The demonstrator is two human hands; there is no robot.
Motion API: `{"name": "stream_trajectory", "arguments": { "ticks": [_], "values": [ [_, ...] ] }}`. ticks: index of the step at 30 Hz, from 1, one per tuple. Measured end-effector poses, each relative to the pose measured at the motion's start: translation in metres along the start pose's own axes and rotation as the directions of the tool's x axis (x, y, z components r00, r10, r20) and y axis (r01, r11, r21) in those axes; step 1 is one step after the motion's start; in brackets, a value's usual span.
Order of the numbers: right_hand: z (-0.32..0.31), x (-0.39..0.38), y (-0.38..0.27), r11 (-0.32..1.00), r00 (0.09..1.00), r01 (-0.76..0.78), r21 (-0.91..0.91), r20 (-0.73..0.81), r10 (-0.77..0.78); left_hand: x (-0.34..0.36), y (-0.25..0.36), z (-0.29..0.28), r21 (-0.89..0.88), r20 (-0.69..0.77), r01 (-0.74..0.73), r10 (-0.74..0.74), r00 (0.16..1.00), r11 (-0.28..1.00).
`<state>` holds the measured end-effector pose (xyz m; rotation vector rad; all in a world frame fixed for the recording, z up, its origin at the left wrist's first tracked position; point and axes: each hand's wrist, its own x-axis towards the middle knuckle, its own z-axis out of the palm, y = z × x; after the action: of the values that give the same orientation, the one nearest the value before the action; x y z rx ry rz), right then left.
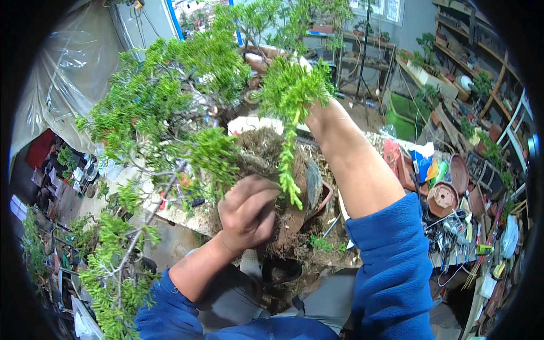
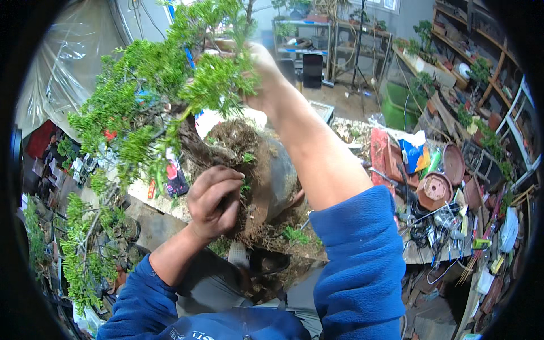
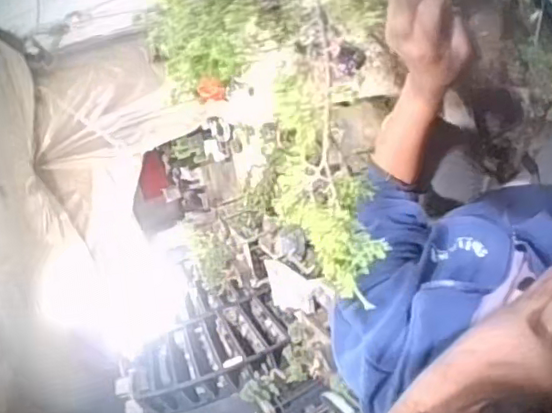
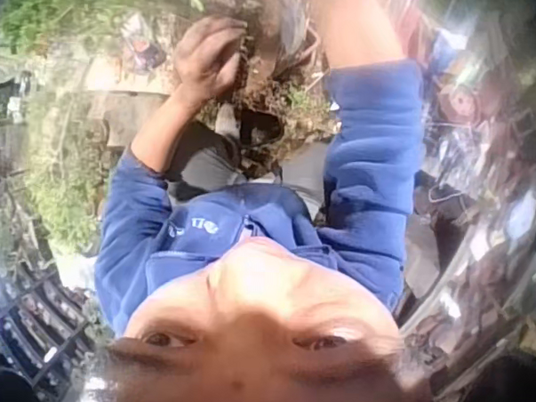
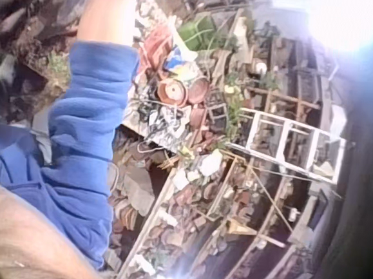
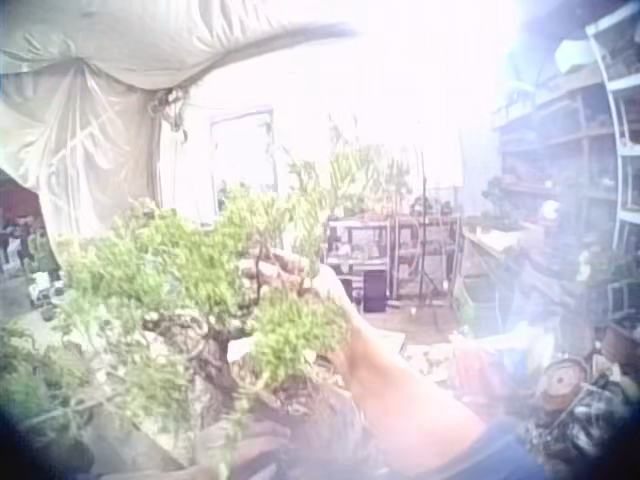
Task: The person trims a small potted evergreen tree using pruning shears. They repeatedly reach into the foliage, cut small branches, and remove the cut pieces by hand. The person rotates the pot to access different sides and continues trimming throughout the clip.
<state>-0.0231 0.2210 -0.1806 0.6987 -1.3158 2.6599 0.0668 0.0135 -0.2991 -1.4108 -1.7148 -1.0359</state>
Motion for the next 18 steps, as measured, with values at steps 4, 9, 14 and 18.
{"name": "stream_trajectory", "arguments": {
  "ticks": [4,9,14,18],
  "values": [
    [-0.010,0.005,0.001,0.991,0.965,0.058,0.120,0.247,-0.086,-0.005,0.000,0.000,-0.033,0.012,0.026,-0.025,1.000,0.999],
    [-0.024,0.010,0.004,0.939,0.999,0.034,-0.341,0.025,-0.027,-0.011,0.002,-0.001,-0.014,0.020,0.066,-0.066,0.998,0.998],
    [-0.024,0.006,0.005,0.978,0.981,0.102,-0.183,0.183,-0.068,-0.017,0.007,-0.002,0.028,0.048,0.146,-0.147,0.988,0.989],
    [-0.018,-0.008,0.004,0.998,0.999,-0.013,-0.067,0.032,0.016,-0.019,0.005,0.000,-0.038,-0.034,0.162,-0.163,0.986,0.986]
  ]
}}
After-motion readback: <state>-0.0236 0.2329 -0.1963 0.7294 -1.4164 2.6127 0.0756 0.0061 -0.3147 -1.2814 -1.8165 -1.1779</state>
